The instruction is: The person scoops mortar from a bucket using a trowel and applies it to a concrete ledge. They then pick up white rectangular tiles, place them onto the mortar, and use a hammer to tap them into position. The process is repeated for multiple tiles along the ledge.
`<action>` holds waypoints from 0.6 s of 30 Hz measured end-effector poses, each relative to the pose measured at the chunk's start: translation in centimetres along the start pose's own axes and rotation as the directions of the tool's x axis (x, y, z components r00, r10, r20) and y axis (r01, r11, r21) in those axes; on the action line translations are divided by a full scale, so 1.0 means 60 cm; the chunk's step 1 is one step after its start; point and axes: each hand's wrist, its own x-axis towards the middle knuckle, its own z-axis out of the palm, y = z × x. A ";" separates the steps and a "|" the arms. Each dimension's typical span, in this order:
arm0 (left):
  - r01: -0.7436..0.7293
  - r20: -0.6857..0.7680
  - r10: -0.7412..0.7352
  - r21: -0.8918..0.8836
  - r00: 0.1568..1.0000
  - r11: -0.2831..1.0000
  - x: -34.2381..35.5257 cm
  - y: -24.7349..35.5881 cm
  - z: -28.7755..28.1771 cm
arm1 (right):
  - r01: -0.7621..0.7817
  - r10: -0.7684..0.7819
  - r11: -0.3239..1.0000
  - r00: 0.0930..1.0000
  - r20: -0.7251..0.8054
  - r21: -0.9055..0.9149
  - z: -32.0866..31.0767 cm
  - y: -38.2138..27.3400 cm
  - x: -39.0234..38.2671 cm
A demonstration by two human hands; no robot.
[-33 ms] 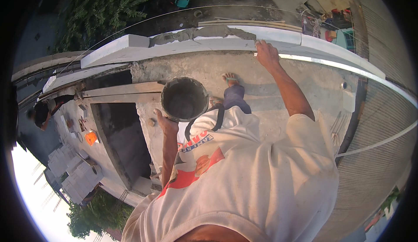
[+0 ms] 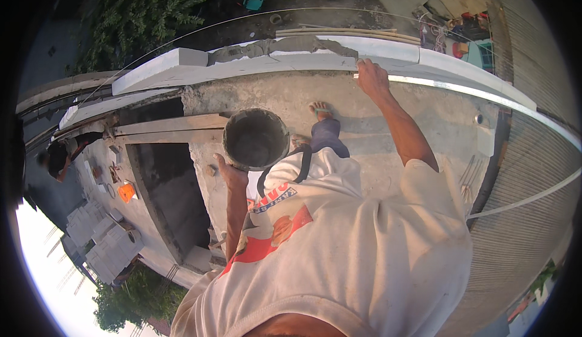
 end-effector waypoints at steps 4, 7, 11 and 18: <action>0.015 -0.075 -0.019 -0.054 0.997 0.998 -0.004 -0.003 -0.017 | -0.192 0.134 0.942 0.967 0.216 0.274 -0.015 -0.067 0.006; 0.041 -0.086 -0.049 -0.090 0.995 0.995 -0.010 -0.002 -0.009 | -0.454 0.226 0.695 0.874 0.429 0.558 -0.001 -0.119 0.027; 0.009 -0.141 -0.022 -0.092 0.990 0.996 -0.024 0.009 0.019 | -0.616 0.283 0.481 0.783 0.554 0.624 0.011 -0.100 0.019; -0.019 -0.011 0.018 -0.056 1.000 0.998 -0.018 0.019 0.009 | -0.657 0.353 -0.008 0.704 0.616 0.754 0.061 -0.013 -0.039</action>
